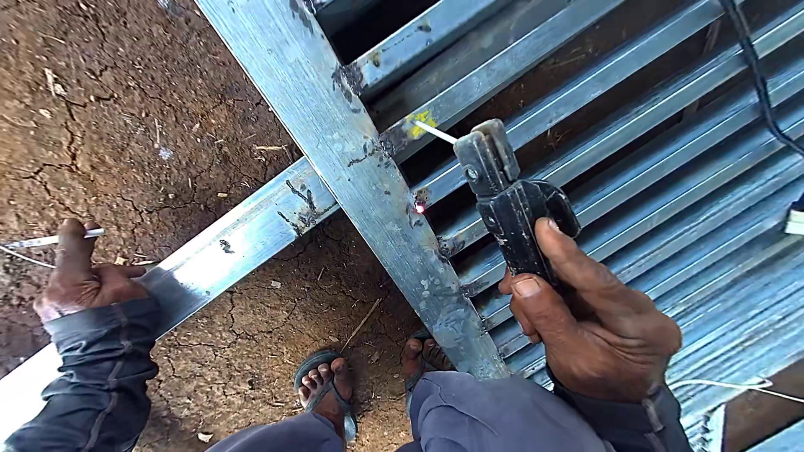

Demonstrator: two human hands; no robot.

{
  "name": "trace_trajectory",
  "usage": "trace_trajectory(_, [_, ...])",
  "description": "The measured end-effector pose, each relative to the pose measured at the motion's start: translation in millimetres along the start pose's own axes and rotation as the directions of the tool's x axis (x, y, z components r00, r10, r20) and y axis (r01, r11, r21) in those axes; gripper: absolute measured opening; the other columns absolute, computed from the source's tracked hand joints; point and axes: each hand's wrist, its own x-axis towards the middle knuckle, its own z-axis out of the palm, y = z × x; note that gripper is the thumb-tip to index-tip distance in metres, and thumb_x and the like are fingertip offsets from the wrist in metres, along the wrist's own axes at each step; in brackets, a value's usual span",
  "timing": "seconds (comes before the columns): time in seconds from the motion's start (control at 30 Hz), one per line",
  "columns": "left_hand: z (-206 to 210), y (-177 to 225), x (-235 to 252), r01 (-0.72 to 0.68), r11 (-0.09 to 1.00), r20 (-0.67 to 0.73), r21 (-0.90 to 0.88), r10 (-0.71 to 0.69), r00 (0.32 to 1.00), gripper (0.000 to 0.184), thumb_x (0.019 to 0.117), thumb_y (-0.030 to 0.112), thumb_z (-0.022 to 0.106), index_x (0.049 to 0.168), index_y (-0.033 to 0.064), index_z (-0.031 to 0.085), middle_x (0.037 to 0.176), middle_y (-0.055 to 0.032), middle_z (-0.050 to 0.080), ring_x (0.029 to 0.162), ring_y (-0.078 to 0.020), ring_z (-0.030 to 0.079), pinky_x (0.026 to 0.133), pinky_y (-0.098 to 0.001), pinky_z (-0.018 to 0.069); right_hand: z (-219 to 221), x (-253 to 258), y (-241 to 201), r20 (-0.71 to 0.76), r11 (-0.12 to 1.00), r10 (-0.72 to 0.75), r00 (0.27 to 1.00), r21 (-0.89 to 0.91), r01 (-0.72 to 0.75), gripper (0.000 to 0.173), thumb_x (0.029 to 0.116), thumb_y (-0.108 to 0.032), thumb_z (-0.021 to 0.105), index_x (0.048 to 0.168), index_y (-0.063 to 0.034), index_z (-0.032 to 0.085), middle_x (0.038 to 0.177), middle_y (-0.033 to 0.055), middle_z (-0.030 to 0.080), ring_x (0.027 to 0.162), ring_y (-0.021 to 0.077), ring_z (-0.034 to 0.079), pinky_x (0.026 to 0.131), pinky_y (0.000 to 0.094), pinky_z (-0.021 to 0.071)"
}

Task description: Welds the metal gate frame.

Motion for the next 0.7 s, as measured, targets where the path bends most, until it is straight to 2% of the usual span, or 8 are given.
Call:
trace_trajectory(0.07, [-1, 2, -1, 0.006, 1.0, 0.009, 0.004, -0.006, 1.0, 0.059, 0.1011, 0.005, 0.037, 0.16, 0.0126, 0.035, 0.124, -0.0272, 0.068, 0.106, -0.0436, 0.068, 0.097, -0.0603, 0.0467, -1, 2, -3, 0.0, 1.0, -0.011, 1.0, 0.002, 0.011, 0.045, 0.1001, -0.011, 0.064, 0.145, -0.0169, 0.062, 0.093, 0.0067, 0.074, 0.064, 0.0078, 0.065, 0.053, 0.0216, 0.0558])
trace_trajectory(0.2, [-4, 4, 0, 0.054, 0.998, 0.02, 0.041, -0.055, 0.998, 0.06, 0.1012, 0.005, 0.038, 0.16, 0.0164, 0.036, 0.119, -0.0255, 0.07, 0.106, -0.0436, 0.068, 0.097, -0.0612, 0.0466, -6, 0, -11, 0.002, 1.0, 0.002, 1.0, 0.003, -0.002, 0.045, 0.1003, -0.011, 0.064, 0.145, -0.0153, 0.061, 0.091, 0.0066, 0.074, 0.061, 0.0078, 0.063, 0.051, 0.0216, 0.0547])
trace_trajectory(0.27, [-1, -6, 4, 0.049, 0.998, 0.014, 0.047, -0.05, 0.999, 0.059, 0.1014, 0.006, 0.04, 0.159, 0.0186, 0.037, 0.123, -0.0241, 0.069, 0.111, -0.0441, 0.067, 0.098, -0.0633, 0.0452, -11, 0, -18, 0.0, 1.0, 0.014, 1.0, -0.001, -0.014, 0.046, 0.1005, -0.011, 0.063, 0.146, -0.015, 0.06, 0.091, 0.0073, 0.073, 0.06, 0.0089, 0.063, 0.048, 0.0225, 0.0542])
trace_trajectory(0.33, [9, -34, 16, -0.017, 0.997, -0.028, 0.072, 0.019, 0.999, 0.06, 0.0989, 0.012, 0.039, 0.158, 0.0237, 0.039, 0.134, -0.0168, 0.066, 0.117, -0.0398, 0.066, 0.1, -0.0629, 0.0473, -16, 1, -28, -0.002, 1.0, 0.026, 1.0, -0.012, -0.026, 0.047, 0.1008, -0.012, 0.063, 0.147, -0.0142, 0.058, 0.091, 0.0077, 0.074, 0.058, 0.0094, 0.063, 0.047, 0.0227, 0.0534])
trace_trajectory(0.43, [16, -56, 26, -0.077, 0.994, -0.054, 0.076, 0.081, 0.995, 0.062, 0.0968, 0.015, 0.041, 0.157, 0.0268, 0.04, 0.134, -0.0177, 0.066, 0.114, -0.0436, 0.067, 0.095, -0.0685, 0.0474, -25, 2, -48, 0.008, 0.998, 0.067, 0.998, -0.013, -0.067, 0.048, 0.1008, -0.013, 0.063, 0.149, -0.0167, 0.057, 0.092, 0.0078, 0.073, 0.057, 0.0098, 0.061, 0.045, 0.0229, 0.0522])
trace_trajectory(0.57, [16, -54, 26, -0.052, 0.995, -0.048, 0.09, 0.056, 0.997, 0.063, 0.0963, 0.014, 0.041, 0.158, 0.0294, 0.039, 0.143, -0.0135, 0.061, 0.124, -0.042, 0.062, 0.1, -0.0692, 0.0441, -29, 2, -71, 0.028, 0.995, 0.097, 0.995, -0.037, -0.096, 0.048, 0.1015, -0.014, 0.063, 0.149, -0.0179, 0.057, 0.094, 0.0072, 0.073, 0.057, 0.0086, 0.061, 0.045, 0.0214, 0.0515])
trace_trajectory(0.7, [15, -51, 26, -0.029, 0.991, -0.049, 0.133, 0.036, 0.998, 0.063, 0.0963, 0.015, 0.039, 0.157, 0.0298, 0.04, 0.14, -0.0169, 0.063, 0.123, -0.046, 0.062, 0.098, -0.0712, 0.0434, -24, 1, -74, 0.073, 0.989, 0.092, 0.993, -0.121, -0.082, 0.049, 0.1043, -0.018, 0.058, 0.153, -0.0161, 0.052, 0.096, 0.0064, 0.073, 0.058, 0.0082, 0.061, 0.047, 0.0226, 0.0522])
